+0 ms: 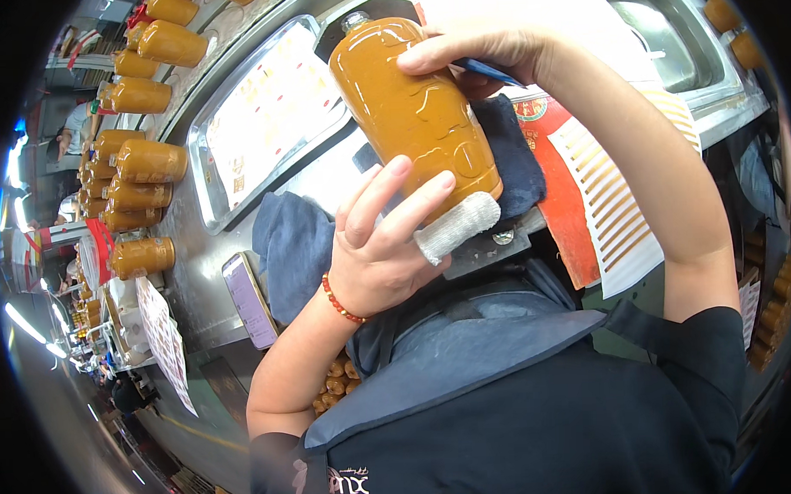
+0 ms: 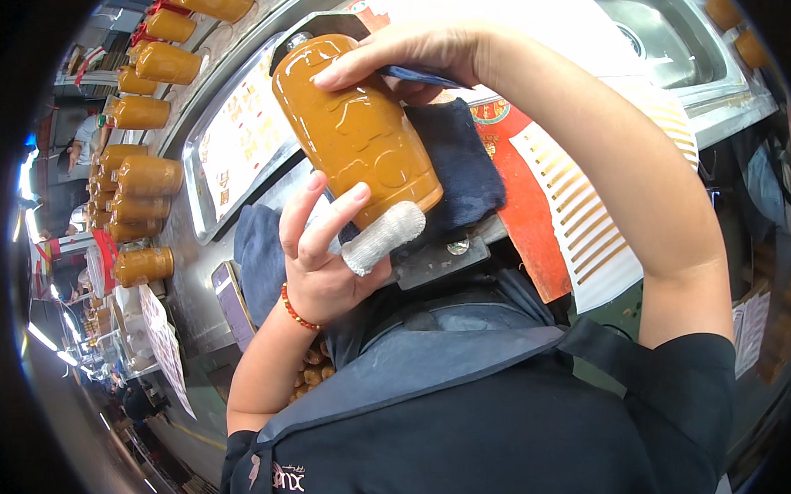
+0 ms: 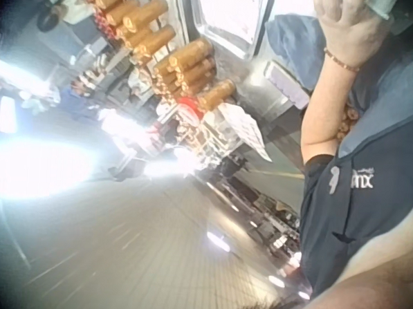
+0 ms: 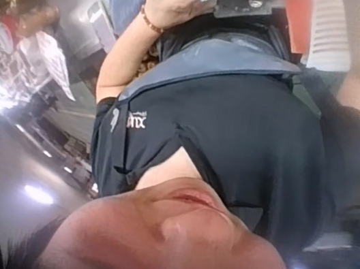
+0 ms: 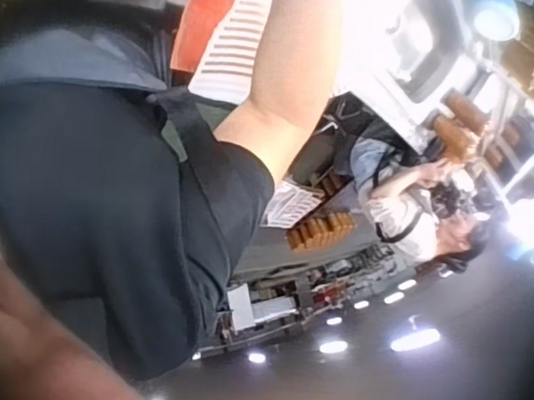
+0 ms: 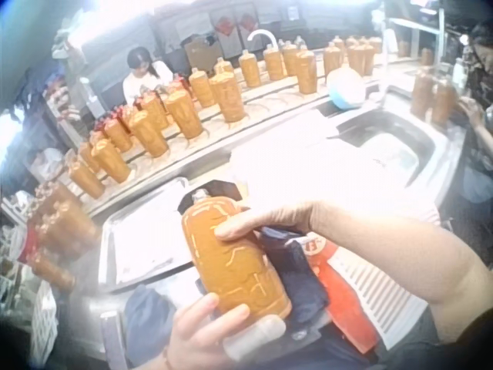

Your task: The person applies adhesive labels to amber-colored bottles on a stainless steel counter. They smooth each label with a blue squeegee, peel off backing strips, and place finished bottles into a tray. The process is repeated for multiple bottles.

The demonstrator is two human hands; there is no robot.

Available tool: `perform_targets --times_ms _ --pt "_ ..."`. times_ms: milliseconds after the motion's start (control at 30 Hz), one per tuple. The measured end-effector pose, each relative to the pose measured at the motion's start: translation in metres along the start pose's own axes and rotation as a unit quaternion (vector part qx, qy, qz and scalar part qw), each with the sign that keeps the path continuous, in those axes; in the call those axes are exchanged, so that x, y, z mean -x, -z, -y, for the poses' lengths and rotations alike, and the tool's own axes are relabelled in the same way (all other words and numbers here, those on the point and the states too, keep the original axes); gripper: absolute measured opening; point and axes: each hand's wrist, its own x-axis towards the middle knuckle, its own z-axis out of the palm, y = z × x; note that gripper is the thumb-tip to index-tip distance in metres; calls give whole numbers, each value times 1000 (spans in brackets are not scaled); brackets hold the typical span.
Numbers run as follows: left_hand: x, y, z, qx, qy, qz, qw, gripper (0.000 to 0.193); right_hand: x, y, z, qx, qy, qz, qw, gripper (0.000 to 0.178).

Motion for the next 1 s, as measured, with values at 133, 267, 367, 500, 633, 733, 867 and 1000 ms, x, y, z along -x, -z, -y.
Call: perform_targets --times_ms 133,267,367,500,633,733,867,1000 --pt "7 -1 2 17 11 8 1000 59 9 -17 32 136 78 -67 985 77" --pt "13 -1 -1 20 32 12 999 60 6 -14 36 320 70 -101 939 81" --pt "16 -4 -4 17 36 -23 999 58 1 7 9 76 22 -6 997 77" --pt "19 -1 -6 30 56 -10 998 57 -3 1 -2 -5 12 1 1000 74" --pt "16 -2 -3 56 63 -3 996 56 0 -20 22 111 105 -66 986 71" --pt "17 -2 -4 51 67 -10 996 56 10 -21 54 306 12 -75 949 72" --pt "30 -1 -7 63 86 -21 994 55 5 6 17 104 -27 1 994 80" --pt "26 -2 -13 85 102 -22 991 55 -1 -2 0 -3 22 -20 1000 79"
